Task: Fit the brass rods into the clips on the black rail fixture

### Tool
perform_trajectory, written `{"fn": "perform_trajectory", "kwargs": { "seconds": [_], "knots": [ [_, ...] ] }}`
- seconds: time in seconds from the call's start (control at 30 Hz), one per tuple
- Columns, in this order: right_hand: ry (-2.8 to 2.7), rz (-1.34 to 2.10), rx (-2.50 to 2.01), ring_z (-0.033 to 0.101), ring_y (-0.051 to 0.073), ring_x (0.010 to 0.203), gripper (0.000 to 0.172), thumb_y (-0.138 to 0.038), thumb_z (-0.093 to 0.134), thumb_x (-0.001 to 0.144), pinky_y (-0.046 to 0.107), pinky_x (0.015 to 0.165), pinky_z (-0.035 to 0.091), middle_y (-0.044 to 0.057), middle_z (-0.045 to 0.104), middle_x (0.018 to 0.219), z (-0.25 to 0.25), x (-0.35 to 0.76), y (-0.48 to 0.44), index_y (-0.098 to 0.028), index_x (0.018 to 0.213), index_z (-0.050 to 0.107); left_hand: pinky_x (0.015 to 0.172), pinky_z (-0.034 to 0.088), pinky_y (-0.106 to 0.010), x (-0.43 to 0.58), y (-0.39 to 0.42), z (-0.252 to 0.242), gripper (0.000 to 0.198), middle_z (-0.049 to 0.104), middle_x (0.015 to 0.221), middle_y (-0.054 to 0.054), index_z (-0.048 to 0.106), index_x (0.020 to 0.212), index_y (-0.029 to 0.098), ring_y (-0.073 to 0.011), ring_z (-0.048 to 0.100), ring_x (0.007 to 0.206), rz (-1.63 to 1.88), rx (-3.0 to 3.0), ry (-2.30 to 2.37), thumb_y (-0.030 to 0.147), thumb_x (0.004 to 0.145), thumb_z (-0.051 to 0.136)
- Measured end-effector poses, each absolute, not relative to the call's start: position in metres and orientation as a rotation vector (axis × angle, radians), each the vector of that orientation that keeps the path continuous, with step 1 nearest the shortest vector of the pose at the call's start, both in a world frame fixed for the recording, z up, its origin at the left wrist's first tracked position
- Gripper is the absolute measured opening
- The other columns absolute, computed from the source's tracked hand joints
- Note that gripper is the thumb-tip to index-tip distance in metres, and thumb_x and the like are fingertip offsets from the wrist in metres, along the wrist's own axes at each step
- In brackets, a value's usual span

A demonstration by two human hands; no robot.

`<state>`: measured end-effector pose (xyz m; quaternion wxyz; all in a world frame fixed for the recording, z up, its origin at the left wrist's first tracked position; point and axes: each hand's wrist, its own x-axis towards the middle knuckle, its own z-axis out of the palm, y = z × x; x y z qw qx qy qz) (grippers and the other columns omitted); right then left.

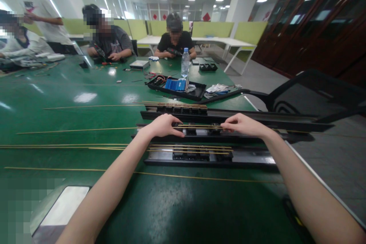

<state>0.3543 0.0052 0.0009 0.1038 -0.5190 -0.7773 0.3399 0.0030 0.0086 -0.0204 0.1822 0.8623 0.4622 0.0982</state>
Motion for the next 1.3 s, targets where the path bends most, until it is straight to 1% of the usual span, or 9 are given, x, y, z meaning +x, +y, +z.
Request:
{"fn": "perform_trajectory", "kwargs": {
  "seconds": [0.2, 0.3, 0.43, 0.57, 0.7, 0.87, 1.1, 1.3],
  "knots": [
    [-2.315, 0.988, -1.556, 0.053, 0.018, 0.065, 0.062, -0.077, 0.056, 0.076, 0.029, 0.063, 0.038, 0.003, 0.065, 0.067, 0.003, 0.352, 0.005, -0.017, 0.076, 0.075, 0.076, 0.048, -0.029, 0.001, 0.008, -0.021, 0.074, 0.077, 0.096, -0.008, 0.073, 0.118, 0.020, -0.0259, 0.070, 0.087, 0.288, 2.441, 1.304, 0.073, 0.066, 0.069],
    [-2.303, 0.942, -1.558, 0.055, 0.019, 0.067, 0.061, -0.076, 0.057, 0.077, 0.029, 0.065, 0.040, 0.004, 0.066, 0.066, 0.000, 0.351, 0.006, -0.018, 0.073, 0.073, 0.077, 0.049, -0.030, 0.001, 0.006, -0.020, 0.074, 0.077, 0.097, -0.008, 0.073, 0.119, 0.020, -0.0262, 0.070, 0.089, 0.301, 2.442, 1.317, 0.071, 0.066, 0.071],
    [-2.301, 0.990, -1.565, 0.059, 0.023, 0.073, 0.059, -0.074, 0.059, 0.077, 0.033, 0.071, 0.043, 0.006, 0.070, 0.073, 0.000, 0.345, 0.005, -0.017, 0.077, 0.074, 0.077, 0.050, -0.031, 0.001, 0.004, -0.018, 0.073, 0.077, 0.096, -0.009, 0.073, 0.118, 0.019, -0.0266, 0.070, 0.088, 0.284, 2.461, 1.329, 0.071, 0.068, 0.070],
    [-2.269, 1.045, -1.601, 0.061, 0.024, 0.078, 0.059, -0.073, 0.060, 0.078, 0.034, 0.076, 0.043, 0.009, 0.073, 0.080, 0.006, 0.339, 0.001, -0.016, 0.081, 0.075, 0.084, 0.050, -0.032, 0.001, 0.002, -0.017, 0.072, 0.076, 0.106, -0.010, 0.073, 0.118, 0.019, -0.0279, 0.070, 0.096, 0.292, 2.466, 1.330, 0.070, 0.067, 0.072],
    [-2.270, 1.052, -1.599, 0.062, 0.025, 0.079, 0.057, -0.070, 0.060, 0.080, 0.033, 0.078, 0.043, 0.009, 0.074, 0.082, 0.007, 0.340, 0.000, -0.015, 0.083, 0.075, 0.086, 0.050, -0.032, 0.001, 0.000, -0.018, 0.069, 0.076, 0.105, -0.010, 0.074, 0.117, 0.019, -0.0276, 0.070, 0.096, 0.303, 2.459, 1.343, 0.069, 0.068, 0.072],
    [-2.281, 1.019, -1.562, 0.061, 0.025, 0.078, 0.055, -0.069, 0.062, 0.079, 0.034, 0.076, 0.042, 0.008, 0.073, 0.078, 0.002, 0.345, 0.003, -0.016, 0.080, 0.075, 0.086, 0.050, -0.032, 0.001, -0.003, -0.016, 0.069, 0.076, 0.105, -0.010, 0.074, 0.115, 0.019, -0.0274, 0.070, 0.096, 0.325, 2.448, 1.329, 0.070, 0.068, 0.071],
    [-2.266, 1.025, -1.564, 0.061, 0.026, 0.076, 0.065, -0.080, 0.058, 0.074, 0.035, 0.073, 0.045, 0.009, 0.073, 0.077, 0.001, 0.346, 0.004, -0.016, 0.076, 0.075, 0.087, 0.049, -0.033, 0.002, 0.002, -0.019, 0.071, 0.076, 0.103, -0.009, 0.073, 0.117, 0.022, -0.0286, 0.069, 0.098, 0.291, 2.428, 1.378, 0.071, 0.066, 0.072],
    [-2.254, 1.064, -1.547, 0.059, 0.022, 0.071, 0.063, -0.077, 0.059, 0.075, 0.032, 0.069, 0.043, 0.007, 0.072, 0.074, 0.000, 0.348, 0.004, -0.016, 0.075, 0.075, 0.085, 0.049, -0.033, 0.002, 0.002, -0.020, 0.072, 0.076, 0.103, -0.010, 0.073, 0.118, 0.020, -0.0290, 0.070, 0.096, 0.320, 2.436, 1.338, 0.072, 0.067, 0.070]
  ]
}}
